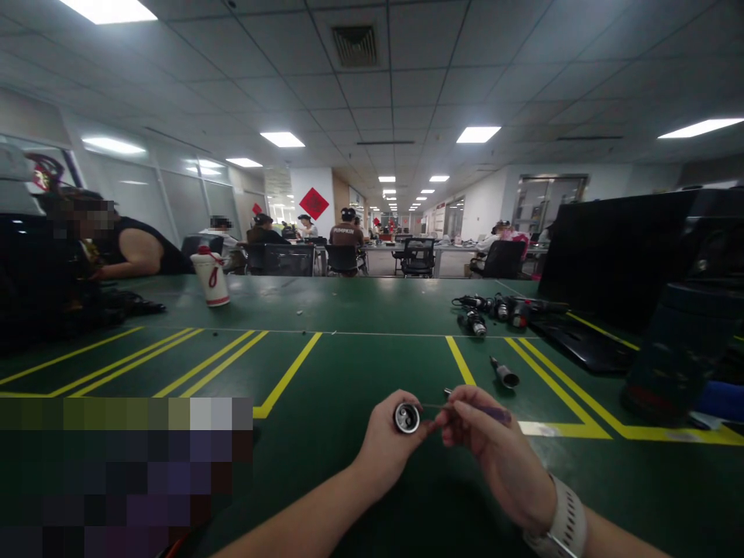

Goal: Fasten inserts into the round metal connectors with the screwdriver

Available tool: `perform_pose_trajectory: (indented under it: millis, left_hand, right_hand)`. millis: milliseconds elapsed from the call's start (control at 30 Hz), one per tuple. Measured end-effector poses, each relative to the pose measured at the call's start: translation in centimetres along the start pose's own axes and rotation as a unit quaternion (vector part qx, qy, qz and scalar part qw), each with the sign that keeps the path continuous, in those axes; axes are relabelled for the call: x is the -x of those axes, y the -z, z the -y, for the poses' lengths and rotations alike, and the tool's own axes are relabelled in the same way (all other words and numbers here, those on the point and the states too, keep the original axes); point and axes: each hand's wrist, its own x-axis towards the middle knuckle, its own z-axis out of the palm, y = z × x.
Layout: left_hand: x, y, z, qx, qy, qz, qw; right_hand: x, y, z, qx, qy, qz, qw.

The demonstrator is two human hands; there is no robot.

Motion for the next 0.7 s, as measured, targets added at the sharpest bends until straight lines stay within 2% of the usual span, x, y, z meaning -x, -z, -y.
perform_pose_trajectory:
  millis: [100,200,400,533,700]
  left_hand:
    - [0.0,0.0,0.1,0.012,0.004,0.017,1.000]
    - [0.0,0.0,0.4,0.017,0.009,0.013,1.000]
    - [0.1,0.1,0.6,0.001,0.012,0.002,1.000]
    - [0.2,0.2,0.2,-0.016,0.005,-0.001,1.000]
    - [0.2,0.3,0.2,-0.044,-0.013,0.005,0.999]
  right_hand:
    - [0.4,0.6,-0.3,-0.014,-0.020,0.020,1.000]
    - [0.6,0.5,-0.4,-0.001,-0.011,0.018,1.000]
    - [0.8,0.6,-0.5,0.108,0.065,-0.002,0.992]
    - [1.1,1.2,-0.8,0.197,0.131,0.013,0.971]
    - [1.7,1.1,-0.9,0.277,0.160,0.024,0.947]
